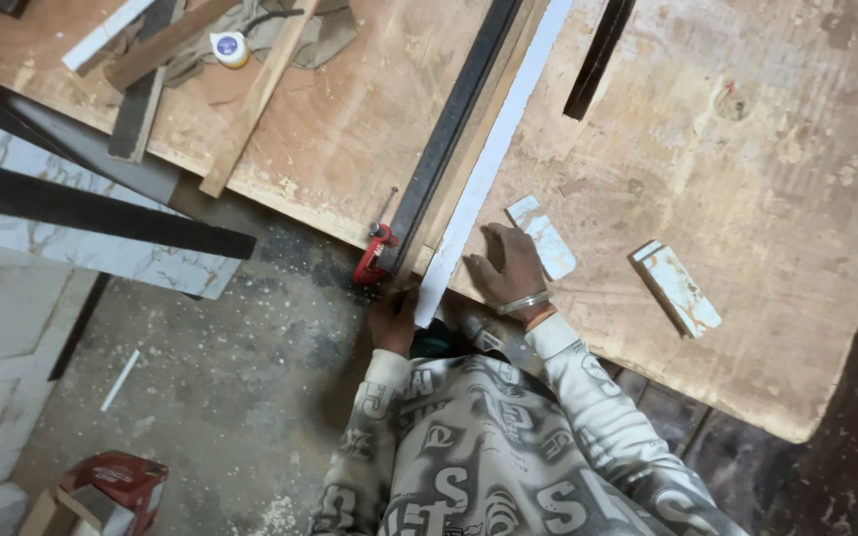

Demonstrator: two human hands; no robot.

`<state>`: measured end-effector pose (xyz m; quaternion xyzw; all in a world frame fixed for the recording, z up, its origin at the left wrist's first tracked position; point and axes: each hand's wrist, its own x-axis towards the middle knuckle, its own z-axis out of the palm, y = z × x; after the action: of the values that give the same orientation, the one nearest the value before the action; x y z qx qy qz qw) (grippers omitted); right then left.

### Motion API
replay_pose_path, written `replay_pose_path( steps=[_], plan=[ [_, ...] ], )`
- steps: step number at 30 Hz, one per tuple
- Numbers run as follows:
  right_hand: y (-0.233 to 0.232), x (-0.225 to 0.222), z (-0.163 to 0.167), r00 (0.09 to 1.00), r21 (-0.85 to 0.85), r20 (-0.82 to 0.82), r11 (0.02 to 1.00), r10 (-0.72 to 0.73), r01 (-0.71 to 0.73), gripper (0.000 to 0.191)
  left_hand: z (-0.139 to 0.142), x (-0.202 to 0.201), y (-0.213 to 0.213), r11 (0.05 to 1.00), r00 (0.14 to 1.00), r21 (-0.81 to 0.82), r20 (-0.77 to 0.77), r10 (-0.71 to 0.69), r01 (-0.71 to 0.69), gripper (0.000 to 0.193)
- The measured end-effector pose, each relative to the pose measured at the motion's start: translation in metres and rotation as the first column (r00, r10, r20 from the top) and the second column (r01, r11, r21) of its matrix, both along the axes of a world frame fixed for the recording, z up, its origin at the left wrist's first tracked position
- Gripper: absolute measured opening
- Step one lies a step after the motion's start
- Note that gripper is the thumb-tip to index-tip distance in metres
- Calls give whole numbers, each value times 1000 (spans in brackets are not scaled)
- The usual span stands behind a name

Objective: The person picks up small rectangular white pieces one at a time from the workbench and inserts them into a long slot cut into the bench, adding each piece to the stack inside the slot. They occasionally gather scattered pieces from the bench surface before continuing to fill the slot.

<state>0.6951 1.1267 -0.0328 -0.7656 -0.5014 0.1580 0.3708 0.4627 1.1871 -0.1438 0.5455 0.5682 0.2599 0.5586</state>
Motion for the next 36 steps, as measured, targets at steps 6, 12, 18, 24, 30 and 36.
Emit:
replay_pose_path(
  steps=[6, 12, 18, 24, 30, 36],
  plan=[
    [45, -9, -30, 818, -135, -520, 969, -246, 205, 56, -23, -23, -2, 994, 966, -106, 257, -12, 41, 27],
    [76, -6, -60, 211, -209, -935, 924, -285, 321, 44, 1, -30, -2, 939, 941, -319, 338, -13, 127, 39],
    [100, -15, -19, 615, -538, -566, 811, -549, 228, 39, 22, -32, 5, 912, 949, -346, 291, -118, 220, 42],
    [110, -37, -19, 841, -467, -131, 781, -525, 415, 57, 25, -33, 4, 925, 947, -271, 251, -199, 266, 37],
    [101, -40, -44, 737, -278, -431, 854, -520, 440, 51, 51, -30, -1, 932, 966, -273, 170, -196, 237, 31],
    [47, -29, -20, 766, 17, -570, 928, -297, 372, 39, 116, -31, -27, 885, 859, -5, 240, -452, 466, 24]
  ],
)
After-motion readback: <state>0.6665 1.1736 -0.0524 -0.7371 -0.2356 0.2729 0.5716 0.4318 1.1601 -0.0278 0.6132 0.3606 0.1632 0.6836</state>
